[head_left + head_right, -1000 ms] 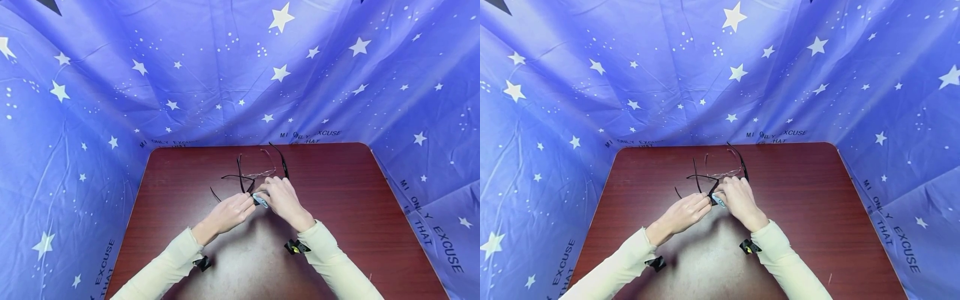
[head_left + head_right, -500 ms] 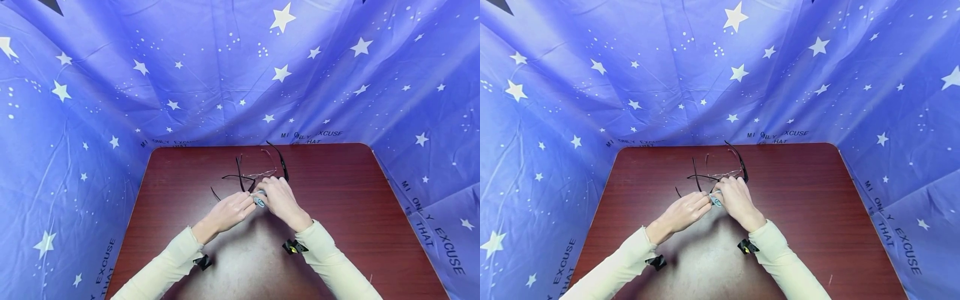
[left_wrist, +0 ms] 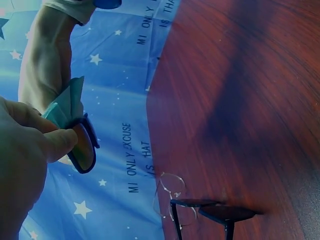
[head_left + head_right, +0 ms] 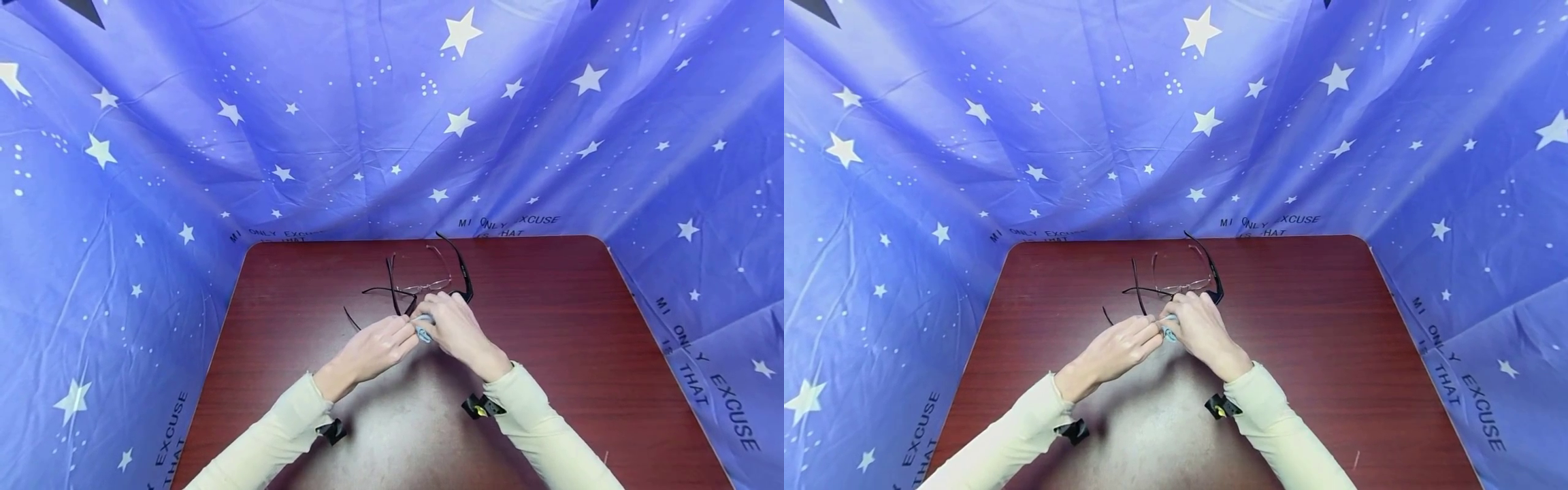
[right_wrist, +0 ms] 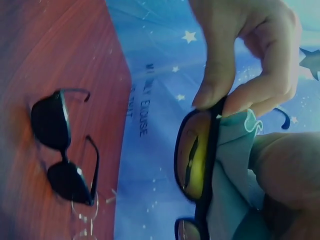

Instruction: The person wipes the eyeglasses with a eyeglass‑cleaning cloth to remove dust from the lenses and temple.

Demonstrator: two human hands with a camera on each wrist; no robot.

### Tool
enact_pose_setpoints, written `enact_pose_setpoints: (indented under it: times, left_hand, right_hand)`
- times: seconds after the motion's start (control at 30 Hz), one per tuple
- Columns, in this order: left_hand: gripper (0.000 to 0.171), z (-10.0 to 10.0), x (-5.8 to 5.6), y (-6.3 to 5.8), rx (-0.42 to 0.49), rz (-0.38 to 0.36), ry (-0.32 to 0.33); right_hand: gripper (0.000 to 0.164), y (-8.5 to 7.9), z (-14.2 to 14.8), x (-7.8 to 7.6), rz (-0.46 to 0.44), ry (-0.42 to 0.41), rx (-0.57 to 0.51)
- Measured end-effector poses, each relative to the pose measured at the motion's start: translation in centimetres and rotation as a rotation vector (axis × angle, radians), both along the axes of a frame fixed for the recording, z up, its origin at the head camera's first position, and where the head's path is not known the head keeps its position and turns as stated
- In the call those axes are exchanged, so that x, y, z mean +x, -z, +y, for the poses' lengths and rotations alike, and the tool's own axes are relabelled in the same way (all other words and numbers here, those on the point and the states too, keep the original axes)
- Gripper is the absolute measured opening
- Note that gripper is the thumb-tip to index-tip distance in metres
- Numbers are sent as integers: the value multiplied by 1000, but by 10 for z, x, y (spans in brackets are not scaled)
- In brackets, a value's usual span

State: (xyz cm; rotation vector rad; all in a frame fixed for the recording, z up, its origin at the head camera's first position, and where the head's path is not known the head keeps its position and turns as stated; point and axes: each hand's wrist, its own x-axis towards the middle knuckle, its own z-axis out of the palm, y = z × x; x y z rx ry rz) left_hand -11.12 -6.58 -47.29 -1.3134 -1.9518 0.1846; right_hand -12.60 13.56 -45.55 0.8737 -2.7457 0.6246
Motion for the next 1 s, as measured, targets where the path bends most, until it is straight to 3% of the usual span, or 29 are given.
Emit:
enact_pose_setpoints:
  times: [0.2,0.37,0.47,0.73,1.0]
  left_hand:
    - [14,-3,1,-2,-14,-21,-11]
    - [14,-4,3,-2,11,-62,5]
    - [14,-4,3,-3,13,-78,5]
    - [13,-7,2,-2,-15,-72,-5]
    - [16,-3,1,0,4,-67,22]
  right_hand:
    - [8,2,4,-3,56,24,63]
    - [6,1,0,-1,15,-63,-24]
    - [6,1,-2,-1,-2,-74,-51]
    - [10,6,3,-3,127,10,97]
    - [7,1,0,0,-5,-62,-44]
